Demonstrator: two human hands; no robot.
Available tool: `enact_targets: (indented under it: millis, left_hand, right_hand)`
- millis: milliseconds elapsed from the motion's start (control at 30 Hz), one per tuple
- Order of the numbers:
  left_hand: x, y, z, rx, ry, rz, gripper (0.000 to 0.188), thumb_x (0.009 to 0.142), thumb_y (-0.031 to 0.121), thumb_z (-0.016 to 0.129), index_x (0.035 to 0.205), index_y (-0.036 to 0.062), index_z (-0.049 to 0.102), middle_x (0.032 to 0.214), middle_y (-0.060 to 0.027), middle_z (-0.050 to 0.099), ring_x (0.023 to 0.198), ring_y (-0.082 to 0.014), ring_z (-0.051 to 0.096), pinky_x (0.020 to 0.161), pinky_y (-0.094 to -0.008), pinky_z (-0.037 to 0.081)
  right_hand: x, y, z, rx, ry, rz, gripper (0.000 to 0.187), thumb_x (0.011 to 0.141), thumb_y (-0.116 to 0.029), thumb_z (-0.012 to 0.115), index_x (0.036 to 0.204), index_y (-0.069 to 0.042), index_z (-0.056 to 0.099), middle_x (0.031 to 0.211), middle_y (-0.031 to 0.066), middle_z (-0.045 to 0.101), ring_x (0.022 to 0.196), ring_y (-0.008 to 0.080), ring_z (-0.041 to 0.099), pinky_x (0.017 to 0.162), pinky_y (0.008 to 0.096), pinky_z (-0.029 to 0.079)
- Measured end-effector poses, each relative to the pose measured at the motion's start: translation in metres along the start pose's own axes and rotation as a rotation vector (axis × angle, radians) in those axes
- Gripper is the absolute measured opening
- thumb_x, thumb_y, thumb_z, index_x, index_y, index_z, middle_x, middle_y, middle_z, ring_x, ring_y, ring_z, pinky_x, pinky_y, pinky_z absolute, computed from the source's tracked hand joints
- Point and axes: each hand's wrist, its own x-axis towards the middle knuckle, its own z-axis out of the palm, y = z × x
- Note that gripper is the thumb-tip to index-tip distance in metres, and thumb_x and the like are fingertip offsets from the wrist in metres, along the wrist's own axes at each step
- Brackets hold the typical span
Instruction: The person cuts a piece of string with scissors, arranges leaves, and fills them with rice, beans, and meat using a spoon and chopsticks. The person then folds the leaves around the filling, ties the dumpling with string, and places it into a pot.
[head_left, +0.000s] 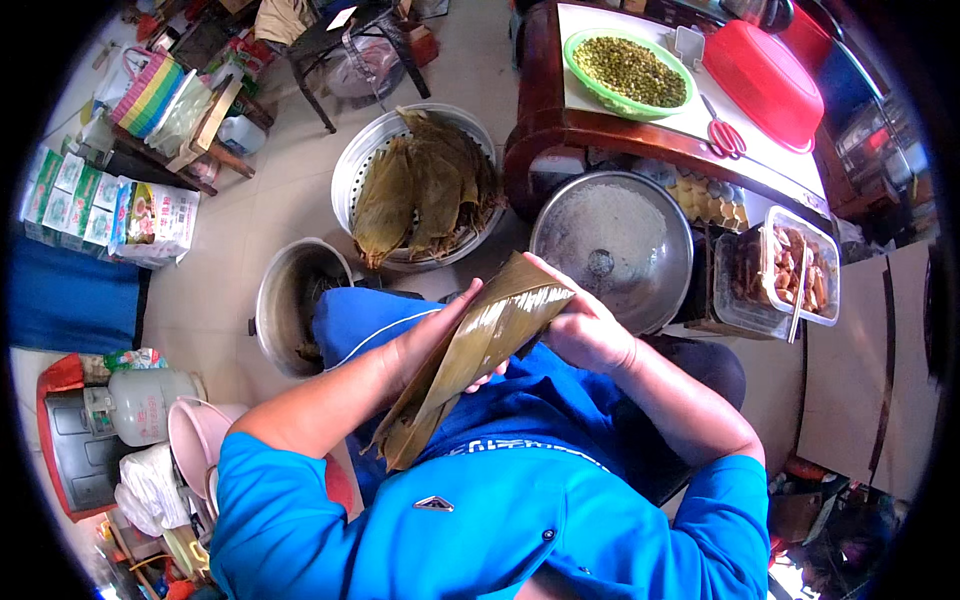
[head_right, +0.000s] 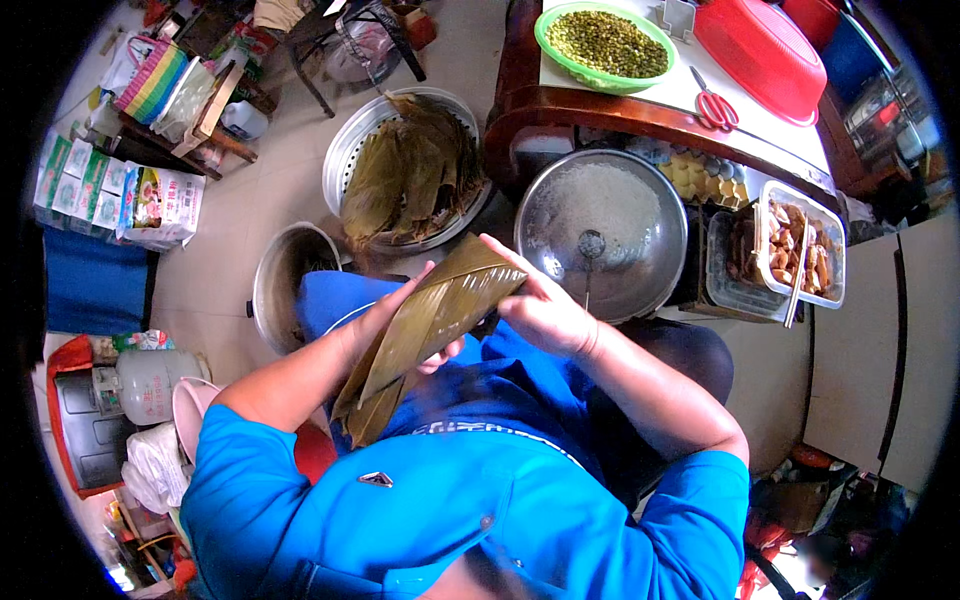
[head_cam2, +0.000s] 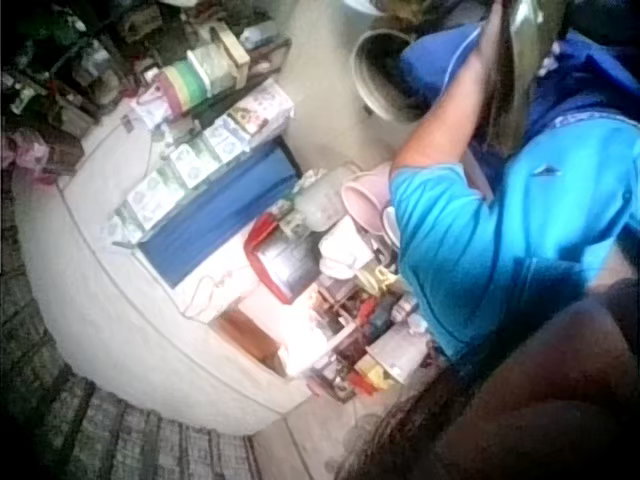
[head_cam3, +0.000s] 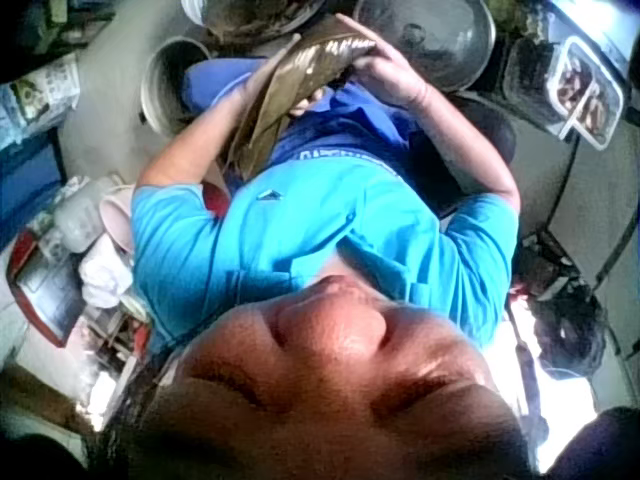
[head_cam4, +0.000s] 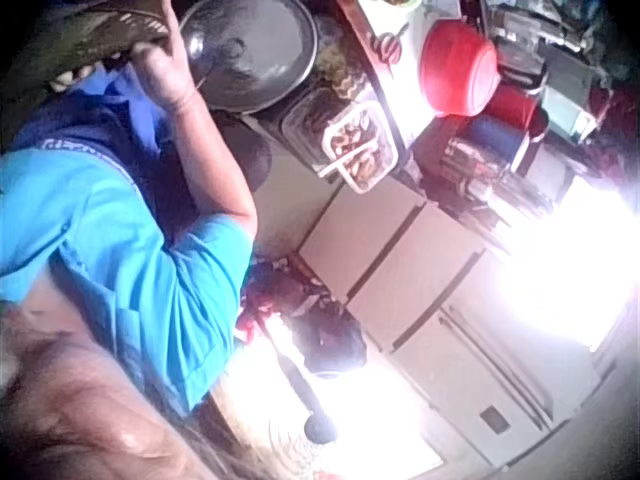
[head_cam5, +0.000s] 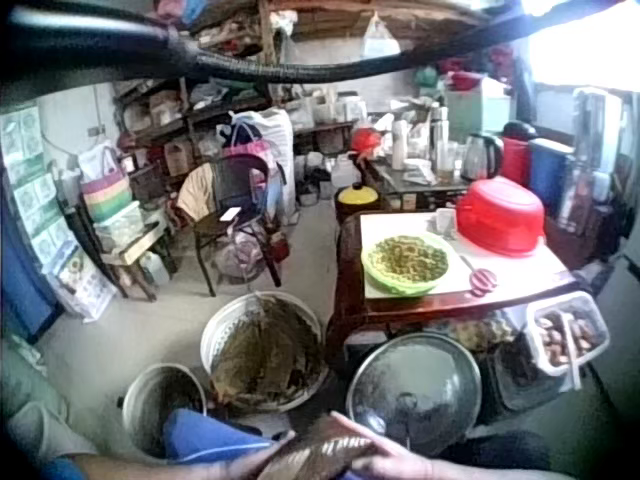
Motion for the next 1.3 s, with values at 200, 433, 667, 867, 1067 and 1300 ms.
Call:
enact_targets:
  millis: [200, 433, 667, 867, 1067, 1300]
  left_hand:
    - [0.004, 0.007, 0.021, 0.105, 0.183, 0.063, 0.071, 0.086, 0.069, 0.027, 0.115, 0.0097, 0.054, 0.084, -0.0133, 0.061, 0.061, -0.022, 0.057, 0.05, -0.0319, 0.046]
    - [0.007, 0.009, 0.016, 0.065, 0.161, 0.038, 0.067, 0.09, 0.064, 0.027, 0.123, 0.0098, 0.05, 0.089, -0.0142, 0.063, 0.067, -0.0205, 0.062, 0.051, -0.0295, 0.049]
    - [0.018, 0.004, 0.015, 0.15, 0.261, -0.105, 0.069, 0.091, 0.062, 0.025, 0.121, 0.0052, 0.052, 0.091, -0.0149, 0.065, 0.075, -0.0194, 0.064, 0.059, -0.0299, 0.052]
    - [-0.02, 0.032, 0.07, 0.132, 0.278, 0.044, 0.075, 0.091, 0.059, 0.028, 0.125, -0.0055, 0.045, 0.113, -0.0179, 0.059, 0.098, -0.0254, 0.06, 0.087, -0.038, 0.049]
    - [0.047, 0.004, 0.014, 1.186, 0.278, 1.027, 0.085, 0.065, 0.023, 0.079, 0.131, -0.0027, 0.033, 0.132, -0.0162, 0.041, 0.124, -0.0268, 0.038, 0.105, -0.0357, 0.029]
    - [0.1, -0.02, 0.03, 1.006, 0.513, 1.443, 0.078, 0.08, 0.043, 0.064, 0.14, 0.0067, 0.03, 0.146, -0.0139, 0.027, 0.135, -0.0256, 0.024, 0.111, -0.0389, 0.013]
  right_hand:
    - [-0.001, -0.002, 0.027, 0.39, 0.212, 0.042, 0.056, 0.092, -0.037, 0.045, 0.14, -0.011, 0.029, 0.135, 0.0096, 0.041, 0.122, 0.0253, 0.039, 0.103, 0.0408, 0.029]
    - [-0.001, -0.01, 0.023, 0.415, 0.35, 0.095, 0.056, 0.088, -0.029, 0.047, 0.138, -0.012, 0.029, 0.13, 0.0119, 0.046, 0.119, 0.0256, 0.044, 0.102, 0.0416, 0.031]
    - [0.023, 0.002, -0.017, -0.302, 0.301, 0.51, 0.045, 0.091, -0.045, 0.046, 0.11, -0.006, 0.056, 0.098, 0.0107, 0.061, 0.088, 0.0194, 0.059, 0.077, 0.0334, 0.048]
    - [0.019, 0.005, -0.032, 0.245, 0.372, 0.254, 0.027, 0.087, -0.034, 0.057, 0.091, -0.007, 0.055, 0.082, 0.0065, 0.06, 0.076, 0.0178, 0.06, 0.071, 0.0358, 0.052]
    - [0.032, -0.017, 0.034, 0.418, 0.629, -0.128, 0.039, 0.089, -0.039, 0.049, 0.11, -0.006, 0.055, 0.104, 0.011, 0.062, 0.097, 0.0232, 0.06, 0.084, 0.0394, 0.049]
    - [0.039, 0.021, 0.019, 0.045, 0.757, -0.653, 0.013, 0.092, -0.023, 0.053, 0.089, -0.009, 0.052, 0.084, 0.0014, 0.054, 0.082, 0.0125, 0.051, 0.078, 0.0286, 0.044]
